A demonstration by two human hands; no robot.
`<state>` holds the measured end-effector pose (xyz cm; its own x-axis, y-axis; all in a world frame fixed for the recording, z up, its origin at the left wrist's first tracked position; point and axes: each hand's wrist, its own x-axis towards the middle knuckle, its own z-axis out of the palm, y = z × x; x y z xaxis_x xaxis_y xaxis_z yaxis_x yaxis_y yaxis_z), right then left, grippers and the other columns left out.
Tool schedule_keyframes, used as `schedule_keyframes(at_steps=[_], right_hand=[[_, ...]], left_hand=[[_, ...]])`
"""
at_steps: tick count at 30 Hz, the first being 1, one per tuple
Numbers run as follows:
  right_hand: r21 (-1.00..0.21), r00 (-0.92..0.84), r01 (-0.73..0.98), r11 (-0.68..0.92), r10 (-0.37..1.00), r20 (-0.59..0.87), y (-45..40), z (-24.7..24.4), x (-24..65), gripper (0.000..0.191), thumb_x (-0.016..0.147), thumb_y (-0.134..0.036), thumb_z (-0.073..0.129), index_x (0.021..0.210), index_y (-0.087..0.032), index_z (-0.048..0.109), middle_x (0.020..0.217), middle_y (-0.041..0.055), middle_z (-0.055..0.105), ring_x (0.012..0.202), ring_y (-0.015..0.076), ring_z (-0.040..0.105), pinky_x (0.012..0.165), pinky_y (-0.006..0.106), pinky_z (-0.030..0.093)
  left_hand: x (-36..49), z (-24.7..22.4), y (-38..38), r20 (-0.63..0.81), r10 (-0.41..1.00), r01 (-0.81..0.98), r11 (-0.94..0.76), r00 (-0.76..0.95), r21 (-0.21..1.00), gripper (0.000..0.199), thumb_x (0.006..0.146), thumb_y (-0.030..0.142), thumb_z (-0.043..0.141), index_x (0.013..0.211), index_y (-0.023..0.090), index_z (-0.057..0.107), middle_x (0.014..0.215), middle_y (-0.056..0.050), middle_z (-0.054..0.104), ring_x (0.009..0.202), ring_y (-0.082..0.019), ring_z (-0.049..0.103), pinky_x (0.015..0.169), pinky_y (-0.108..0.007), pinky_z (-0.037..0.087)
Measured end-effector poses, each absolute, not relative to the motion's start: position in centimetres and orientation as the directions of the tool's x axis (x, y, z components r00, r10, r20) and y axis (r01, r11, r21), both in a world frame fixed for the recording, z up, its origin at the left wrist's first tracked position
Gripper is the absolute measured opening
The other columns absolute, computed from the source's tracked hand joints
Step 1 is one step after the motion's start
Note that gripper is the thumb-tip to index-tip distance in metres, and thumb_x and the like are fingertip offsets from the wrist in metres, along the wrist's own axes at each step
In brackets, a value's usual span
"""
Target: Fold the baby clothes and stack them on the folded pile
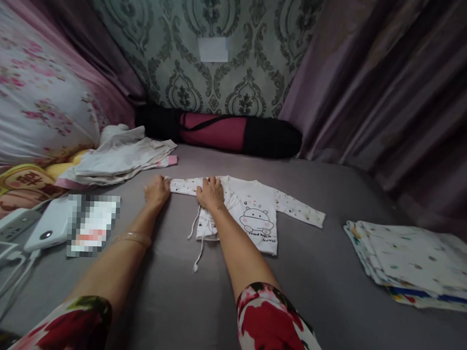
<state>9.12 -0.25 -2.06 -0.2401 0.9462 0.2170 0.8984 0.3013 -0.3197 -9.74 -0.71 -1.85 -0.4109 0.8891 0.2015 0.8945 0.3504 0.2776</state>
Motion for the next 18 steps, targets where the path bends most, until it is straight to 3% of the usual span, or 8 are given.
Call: schedule_keyframes(at_steps=[4,7,10,14,18], right_hand=[[-0.382,-0.275,0.872,0.305,0.952,0.133,0.3,-1.1,9.5,0.044,0.097,-0.041,0.045,0.132,-0.018,0.058,0.137,0.0127,0.051,0.123,0.0269,0.044,0.105,0.038,0.033],[-0.557,-0.359,0.774,0.303,0.933,0.009,0.6,0.5,11.4,0.044,0.098,-0.036,0.045,0.136,-0.016,0.054,0.138,0.0127,0.054,0.121,0.0213,0.051,0.105,0.033,0.036],[-0.705,-0.349,0.649,0.287,0.935,0.059,-0.4,1.9,14.9,0.045,0.095,-0.026,0.049,0.139,-0.014,0.05,0.136,0.0127,0.057,0.108,0.0156,0.061,0.097,0.029,0.043],[-0.713,-0.267,0.648,0.266,0.957,0.114,-3.8,2.2,19.6,0.031,0.09,-0.019,0.052,0.117,-0.012,0.065,0.111,0.0105,0.07,0.094,0.016,0.065,0.087,0.028,0.047],[-0.639,-0.263,0.726,0.254,0.961,0.083,-7.4,2.1,22.9,0.022,0.087,-0.021,0.053,0.098,-0.015,0.071,0.09,0.0056,0.073,0.082,0.0161,0.064,0.075,0.025,0.046]], left_hand=[[-10.4,-2.2,-0.3,0.185,0.877,0.856,0.354,-0.444,0.376,0.037,0.094,0.038,0.039,0.116,0.013,0.056,0.116,-0.02,0.063,0.111,-0.032,0.058,0.091,-0.042,0.044],[-11.2,-2.1,-0.1,0.156,0.88,0.824,0.341,-0.449,0.454,0.041,0.091,0.04,0.044,0.118,0.012,0.055,0.112,-0.017,0.064,0.108,-0.029,0.059,0.092,-0.039,0.045],[-11.8,-1.7,-0.2,0.11,0.897,0.793,0.315,-0.428,0.522,0.046,0.089,0.04,0.048,0.122,0.009,0.052,0.111,-0.016,0.064,0.105,-0.025,0.06,0.09,-0.034,0.046],[-11.3,-0.4,-1.2,0.07,0.892,0.765,0.341,-0.447,0.546,0.049,0.084,0.035,0.055,0.123,0.007,0.052,0.116,-0.018,0.063,0.105,-0.025,0.06,0.089,-0.033,0.048],[-9.1,1.8,-4.3,0.021,0.939,0.801,0.28,-0.342,0.53,0.032,0.081,0.036,0.055,0.1,0.012,0.064,0.101,-0.012,0.068,0.098,-0.025,0.062,0.085,-0.032,0.047]])
